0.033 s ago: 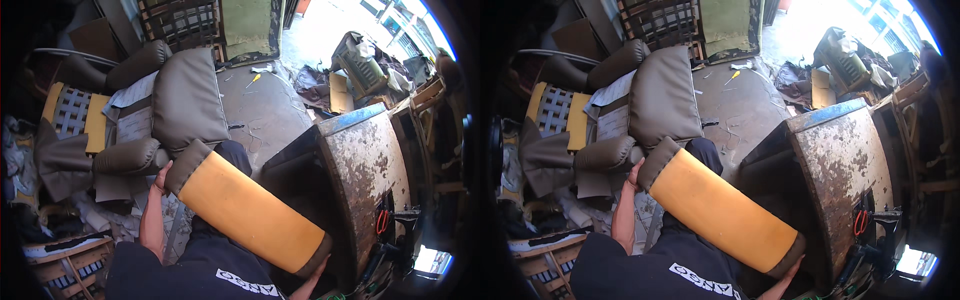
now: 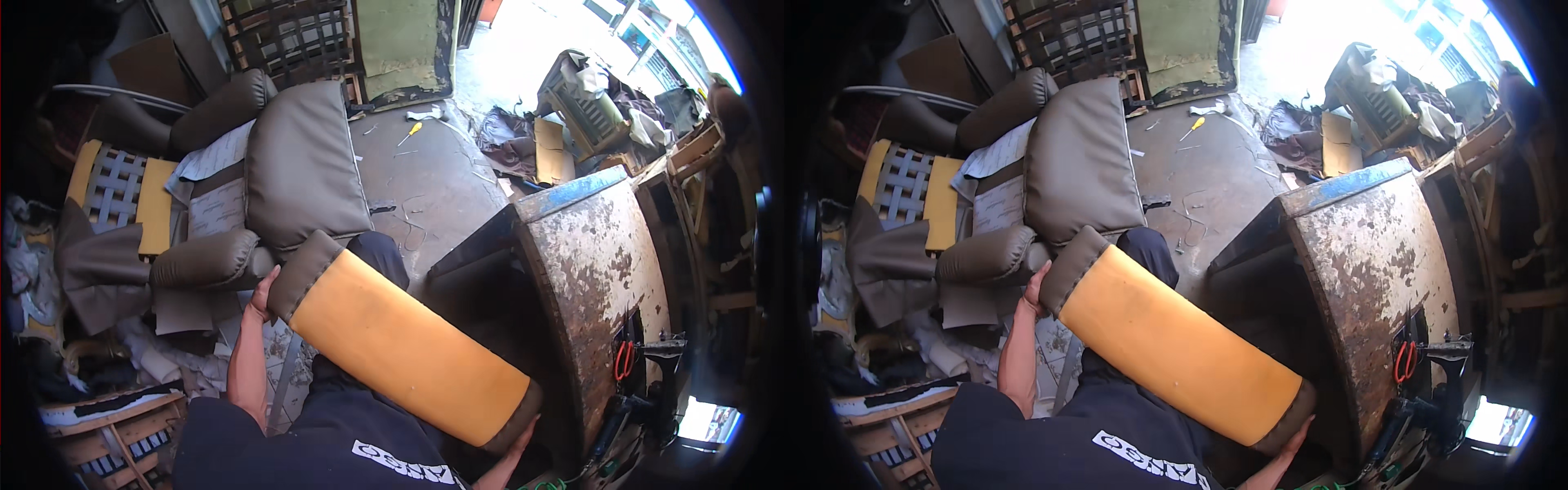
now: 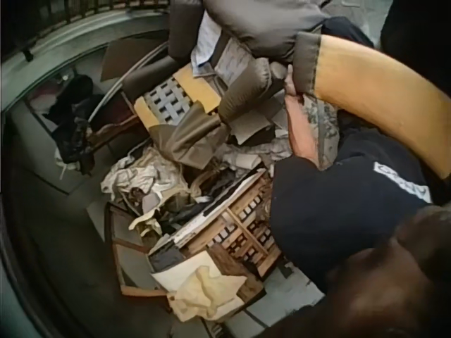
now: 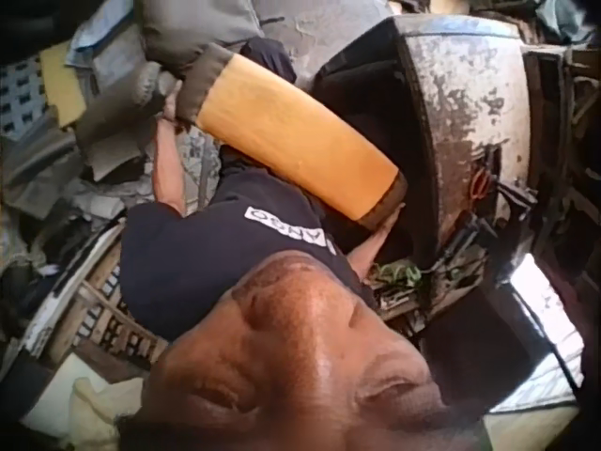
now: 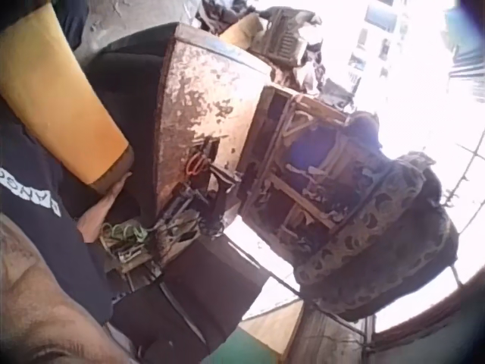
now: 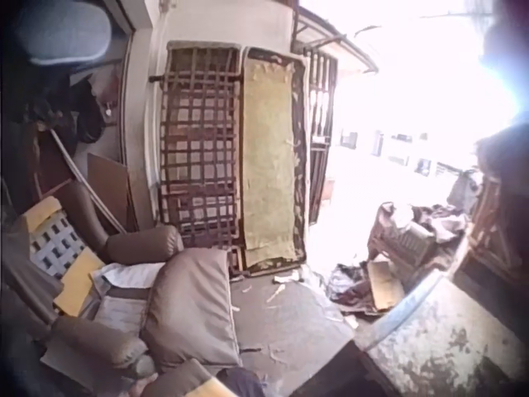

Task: The person attaches fabric over foam onto a wooden board using a staple gun. They trim the edges of the fabric with scissors and then hold up the finished part.

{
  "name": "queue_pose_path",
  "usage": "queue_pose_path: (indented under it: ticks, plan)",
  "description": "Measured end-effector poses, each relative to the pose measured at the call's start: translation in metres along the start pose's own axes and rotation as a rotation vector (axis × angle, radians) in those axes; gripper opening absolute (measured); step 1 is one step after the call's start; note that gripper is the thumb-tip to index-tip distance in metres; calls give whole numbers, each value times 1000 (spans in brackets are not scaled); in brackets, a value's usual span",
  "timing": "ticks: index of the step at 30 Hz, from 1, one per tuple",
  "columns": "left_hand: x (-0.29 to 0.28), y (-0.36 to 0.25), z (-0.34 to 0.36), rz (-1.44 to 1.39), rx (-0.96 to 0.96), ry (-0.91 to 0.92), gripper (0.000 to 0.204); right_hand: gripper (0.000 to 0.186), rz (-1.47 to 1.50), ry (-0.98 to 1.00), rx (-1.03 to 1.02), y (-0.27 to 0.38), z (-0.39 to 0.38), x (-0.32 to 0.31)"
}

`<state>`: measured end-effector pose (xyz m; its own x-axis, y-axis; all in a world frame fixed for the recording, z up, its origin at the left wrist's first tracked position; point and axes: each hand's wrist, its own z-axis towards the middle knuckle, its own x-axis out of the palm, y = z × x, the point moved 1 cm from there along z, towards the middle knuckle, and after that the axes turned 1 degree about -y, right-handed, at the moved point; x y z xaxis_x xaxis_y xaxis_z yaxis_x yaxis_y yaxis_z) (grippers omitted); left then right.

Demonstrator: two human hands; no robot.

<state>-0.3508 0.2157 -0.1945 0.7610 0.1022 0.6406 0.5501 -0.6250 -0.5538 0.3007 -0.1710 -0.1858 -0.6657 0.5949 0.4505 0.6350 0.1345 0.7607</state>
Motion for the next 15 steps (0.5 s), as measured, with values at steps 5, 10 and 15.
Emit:
queue_pose_path:
  ticks: [5,10,15]
  plan:
    - [-12,1,6,4,13,-4,58,77,-36,-74,-25,-5,3,1]
    - [-14,1,6,34,34,-24,59,75,-34,-117,-15,-4,3,6]
    - [-14,3,3,27,39,-17,60,74,27,-87,8,-4,4,10]
